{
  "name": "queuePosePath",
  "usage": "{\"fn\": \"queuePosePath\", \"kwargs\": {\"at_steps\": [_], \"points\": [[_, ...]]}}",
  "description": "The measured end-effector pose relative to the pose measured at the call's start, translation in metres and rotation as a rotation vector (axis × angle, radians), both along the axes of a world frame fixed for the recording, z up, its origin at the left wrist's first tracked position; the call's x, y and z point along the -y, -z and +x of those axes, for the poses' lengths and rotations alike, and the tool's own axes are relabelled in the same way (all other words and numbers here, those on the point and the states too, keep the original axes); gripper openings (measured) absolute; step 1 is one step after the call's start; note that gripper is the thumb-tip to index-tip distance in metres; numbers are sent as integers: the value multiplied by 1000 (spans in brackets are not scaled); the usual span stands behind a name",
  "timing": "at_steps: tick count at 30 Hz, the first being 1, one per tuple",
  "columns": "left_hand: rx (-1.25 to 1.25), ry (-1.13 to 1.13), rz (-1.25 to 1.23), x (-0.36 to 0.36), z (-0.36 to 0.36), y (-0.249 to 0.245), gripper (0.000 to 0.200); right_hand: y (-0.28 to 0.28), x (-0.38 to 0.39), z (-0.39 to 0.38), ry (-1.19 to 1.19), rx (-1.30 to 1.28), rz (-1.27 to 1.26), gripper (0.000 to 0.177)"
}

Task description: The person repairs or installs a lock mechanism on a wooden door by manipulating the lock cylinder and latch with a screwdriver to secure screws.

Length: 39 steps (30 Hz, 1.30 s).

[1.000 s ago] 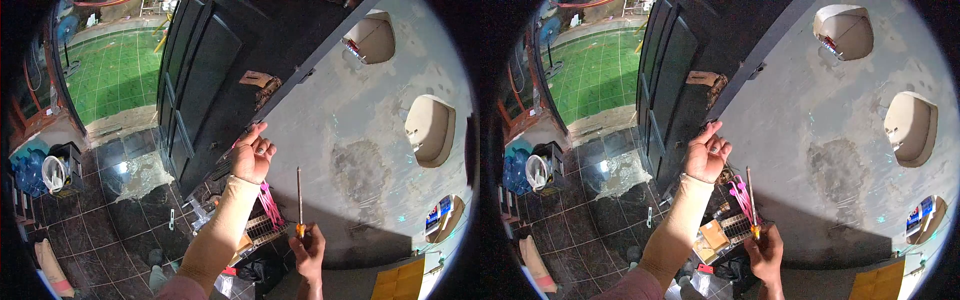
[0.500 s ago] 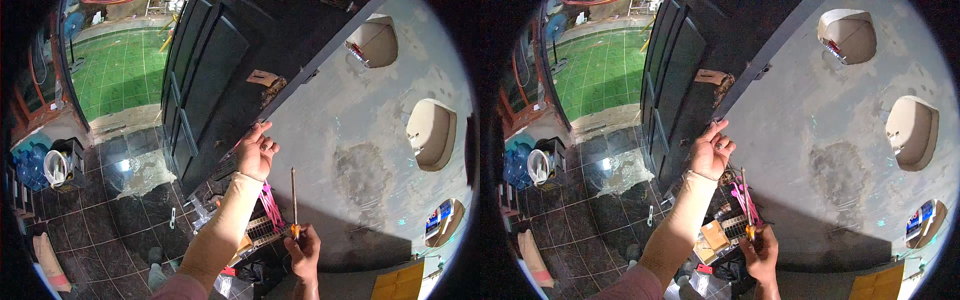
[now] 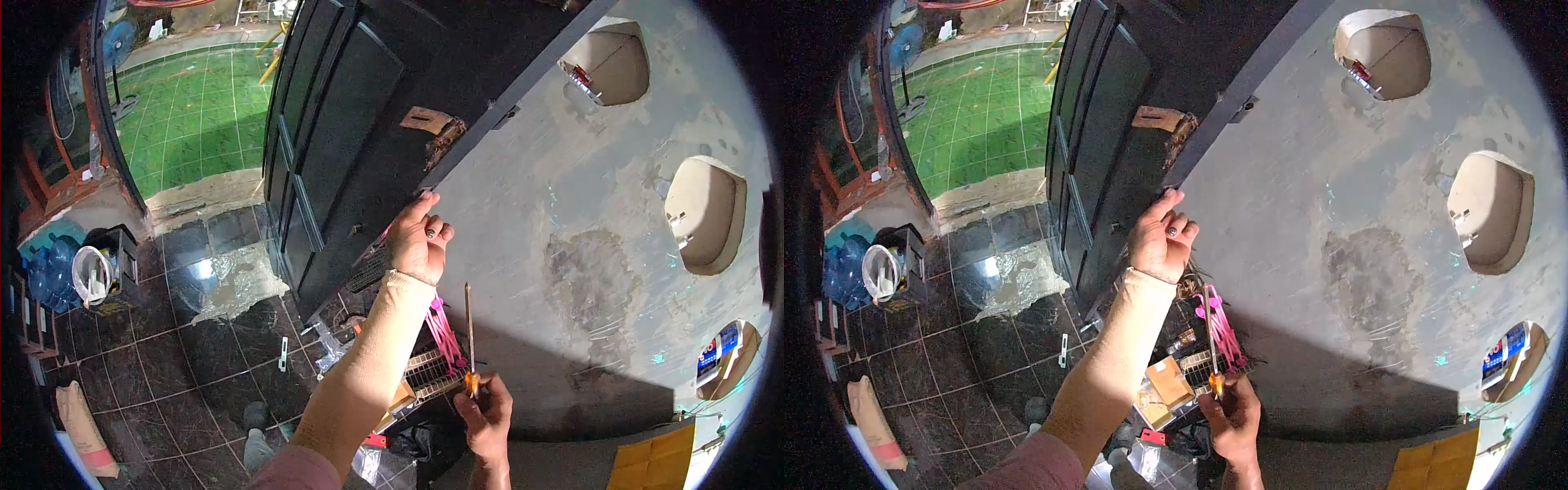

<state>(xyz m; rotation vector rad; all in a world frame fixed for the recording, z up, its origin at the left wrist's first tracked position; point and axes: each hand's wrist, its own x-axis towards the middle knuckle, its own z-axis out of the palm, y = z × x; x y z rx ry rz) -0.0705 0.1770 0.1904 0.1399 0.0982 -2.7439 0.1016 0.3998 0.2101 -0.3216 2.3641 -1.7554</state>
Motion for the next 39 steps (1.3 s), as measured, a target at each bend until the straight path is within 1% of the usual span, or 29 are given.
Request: {"fn": "queuePosePath", "kwargs": {"at_steps": [2, 3, 6, 9, 12, 13, 16, 19, 23, 25, 26, 28, 30, 31, 32, 34, 36, 37, 38, 39], "points": [[-175, 47, 40, 2, 1, 4, 13, 2, -5, 0, -4, 7, 67, 20], [-262, 70, 58, 3, 1, 5, 14, 3, -4, -1, -3, 10, 33, 21], [-222, 61, 87, 3, 3, 2, 16, 6, 0, -2, 12, 18, -47, 19], [-461, 153, 216, 4, -2, 12, 17, 16, -1, -3, 41, 9, -69, 17], [-600, 166, 354, -5, -7, 20, 18, 23, 1, -4, 30, 19, -83, 18], [-690, 141, 352, -7, -9, 17, 17, 25, 3, -5, 28, 31, -97, 18], [-550, 69, 396, -10, -4, 13, 17, 25, 4, -4, 45, 48, -107, 17], [-393, 22, 381, -8, 0, 8, 17, 29, -6, -7, 46, 17, -77, 17], [-440, 45, 362, -9, -7, 9, 15, 31, -13, -8, 101, 19, -105, 18], [-510, 57, 364, -11, -5, 6, 15, 25, -12, -5, 116, 97, -169, 17], [-554, 89, 376, -12, -5, 8, 15, 23, -12, -4, 124, 139, -200, 17], [-643, 151, 401, -12, -6, 13, 14, 30, -17, -5, 112, 128, -206, 16], [-676, 217, 399, -19, -2, 17, 14, 34, -18, -4, 128, 103, -231, 15], [-562, 263, 385, -24, 1, 23, 14, 35, -15, -4, 146, 82, -253, 14], [-535, 267, 262, -29, 8, 35, 15, 37, -14, -3, 165, 63, -275, 14], [-462, 264, 15, -35, 30, 76, 16, 47, -22, -5, 162, 73, -303, 17], [-236, 342, -288, -30, 67, 137, 16, 76, -24, -13, 162, 108, -294, 22], [-135, 419, -450, -27, 80, 202, 17, 103, -26, -16, 137, 128, -287, 23], [123, 466, -717, -28, 97, 265, 20, 137, -29, -20, 113, 146, -286, 24], [361, 509, -963, -28, 118, 329, 21, 174, -27, -22, 98, 220, -311, 25]]}}
